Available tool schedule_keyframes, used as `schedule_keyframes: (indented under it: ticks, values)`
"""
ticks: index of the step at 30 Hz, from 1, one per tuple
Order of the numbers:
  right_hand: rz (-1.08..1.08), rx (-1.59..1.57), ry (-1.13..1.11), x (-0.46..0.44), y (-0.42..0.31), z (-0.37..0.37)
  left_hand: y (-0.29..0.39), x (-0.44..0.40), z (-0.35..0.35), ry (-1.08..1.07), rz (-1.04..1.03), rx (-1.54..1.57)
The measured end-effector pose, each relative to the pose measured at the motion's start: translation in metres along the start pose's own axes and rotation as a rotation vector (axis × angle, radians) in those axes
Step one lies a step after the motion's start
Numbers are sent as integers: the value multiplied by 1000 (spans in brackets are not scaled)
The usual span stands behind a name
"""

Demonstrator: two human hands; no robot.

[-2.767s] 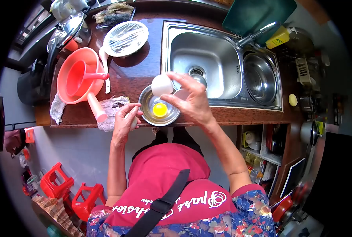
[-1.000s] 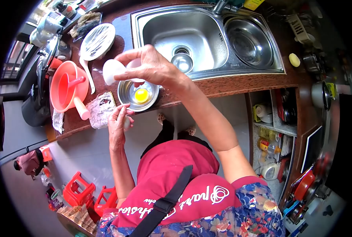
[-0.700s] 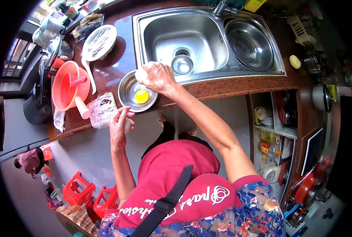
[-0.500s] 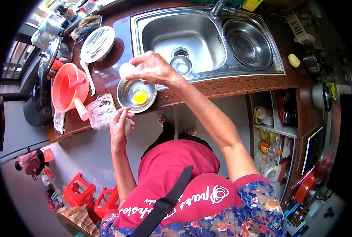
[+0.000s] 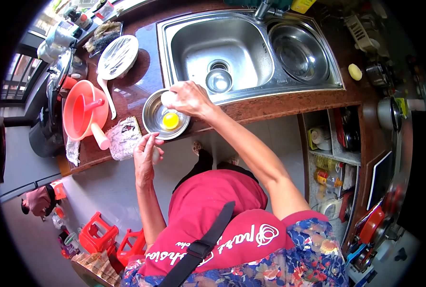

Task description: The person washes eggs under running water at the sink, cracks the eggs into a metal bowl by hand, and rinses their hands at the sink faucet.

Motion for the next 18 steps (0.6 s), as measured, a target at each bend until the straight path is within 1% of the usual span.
schedule_keyframes:
  ticks: [1, 3, 7, 8, 11, 12, 15, 18]
  values:
    - [-67, -84, -52, 2, -1, 5, -1, 2, 0, 9, 3, 6]
    - [-171, -184, -67, 3, 0, 13, -4, 3, 1, 21, 14, 0]
    - [-154, -397, -104, -1, 11, 14, -6, -1, -1, -1, 16, 6]
    - [-246, -468, -165, -1, 4, 21, -5, -2, -1, -4, 16, 13]
    - [-255, -596, -196, -7, -22, 44, -5, -3, -3, -14, 22, 15]
    - [-152, -556, -177, -10, -27, 49, -4, -3, -3, -17, 25, 13]
    - [10, -488, -135, -20, -47, 68, -4, -4, -3, -18, 29, 11]
    - [42, -544, -145, -26, -71, 94, -3, -3, -3, -26, 24, -30]
Point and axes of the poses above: each hand's wrist, its own x-axis away from the middle knuckle, its own z-axis out of the back of the hand, y = z × x, the point moved 2 cm from there along -x, towards the middle knuckle, and after that the axes turned 3 degrees about z, right-handed, at the moved point
